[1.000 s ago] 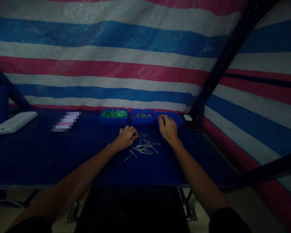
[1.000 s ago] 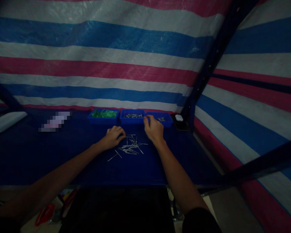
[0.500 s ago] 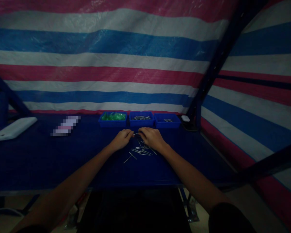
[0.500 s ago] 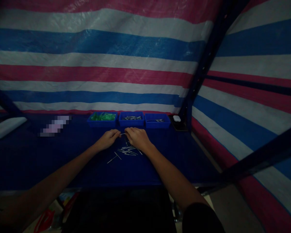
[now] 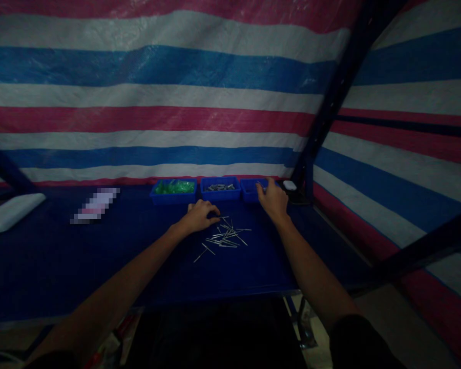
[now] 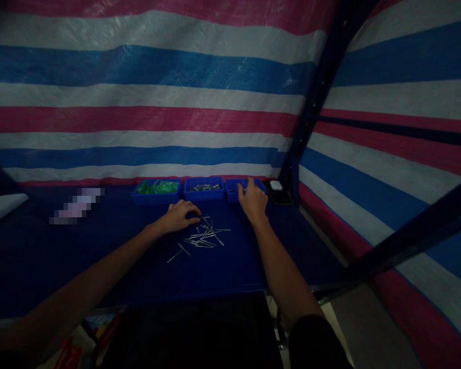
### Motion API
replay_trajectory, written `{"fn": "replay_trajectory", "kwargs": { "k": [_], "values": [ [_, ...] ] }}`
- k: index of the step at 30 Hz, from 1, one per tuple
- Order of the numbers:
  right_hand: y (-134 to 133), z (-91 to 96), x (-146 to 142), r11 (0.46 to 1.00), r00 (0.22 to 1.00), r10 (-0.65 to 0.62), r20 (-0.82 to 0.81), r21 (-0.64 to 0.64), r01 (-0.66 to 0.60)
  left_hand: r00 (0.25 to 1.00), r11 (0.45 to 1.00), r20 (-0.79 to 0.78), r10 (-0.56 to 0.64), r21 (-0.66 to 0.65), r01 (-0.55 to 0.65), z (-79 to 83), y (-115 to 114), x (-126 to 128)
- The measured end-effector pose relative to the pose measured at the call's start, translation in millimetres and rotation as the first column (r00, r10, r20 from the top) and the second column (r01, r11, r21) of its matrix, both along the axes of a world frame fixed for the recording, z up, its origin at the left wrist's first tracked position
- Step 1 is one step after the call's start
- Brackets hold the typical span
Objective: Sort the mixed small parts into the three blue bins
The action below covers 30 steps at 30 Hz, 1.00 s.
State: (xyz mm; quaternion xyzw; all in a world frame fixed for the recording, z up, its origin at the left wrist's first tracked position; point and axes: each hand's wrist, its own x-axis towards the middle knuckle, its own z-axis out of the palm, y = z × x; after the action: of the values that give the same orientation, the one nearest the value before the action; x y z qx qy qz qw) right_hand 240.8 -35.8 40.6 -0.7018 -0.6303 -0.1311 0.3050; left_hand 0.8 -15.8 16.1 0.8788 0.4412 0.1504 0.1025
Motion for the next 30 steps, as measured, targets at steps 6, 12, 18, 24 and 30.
{"fn": "replay_trajectory", "kwargs": {
  "k": [6,12,18,24,30],
  "values": [
    [-7,-14.5,-29,0.968,0.972,0.233,-0.015,-0.095,-0.233,0.999,0.998,-0.002,0.044,0.043,-0.043,-8.2,-3,3],
    [-23,-17.7,-68,0.824,0.832,0.555,0.01,-0.141,-0.549,0.969,0.98,0.148,0.197,-0.026,-0.195,-8.8,-6,-13],
    [-28,-13.7,-67,0.805,0.802,0.593,0.074,-0.067,-0.589,0.956,0.99,0.26,0.135,0.015,-0.144,-1.2,-9,-7],
    [-28,-13.9,-73,0.779,0.76,0.621,0.193,-0.042,-0.626,0.932,0.994,0.347,0.106,0.0,-0.113,-2.8,-10,-3],
    [-7,-2.0,-30,0.967,0.976,0.217,0.027,0.128,-0.218,0.955,0.991,0.285,-0.086,-0.073,0.111,-4.4,-3,-20]
  ]
}}
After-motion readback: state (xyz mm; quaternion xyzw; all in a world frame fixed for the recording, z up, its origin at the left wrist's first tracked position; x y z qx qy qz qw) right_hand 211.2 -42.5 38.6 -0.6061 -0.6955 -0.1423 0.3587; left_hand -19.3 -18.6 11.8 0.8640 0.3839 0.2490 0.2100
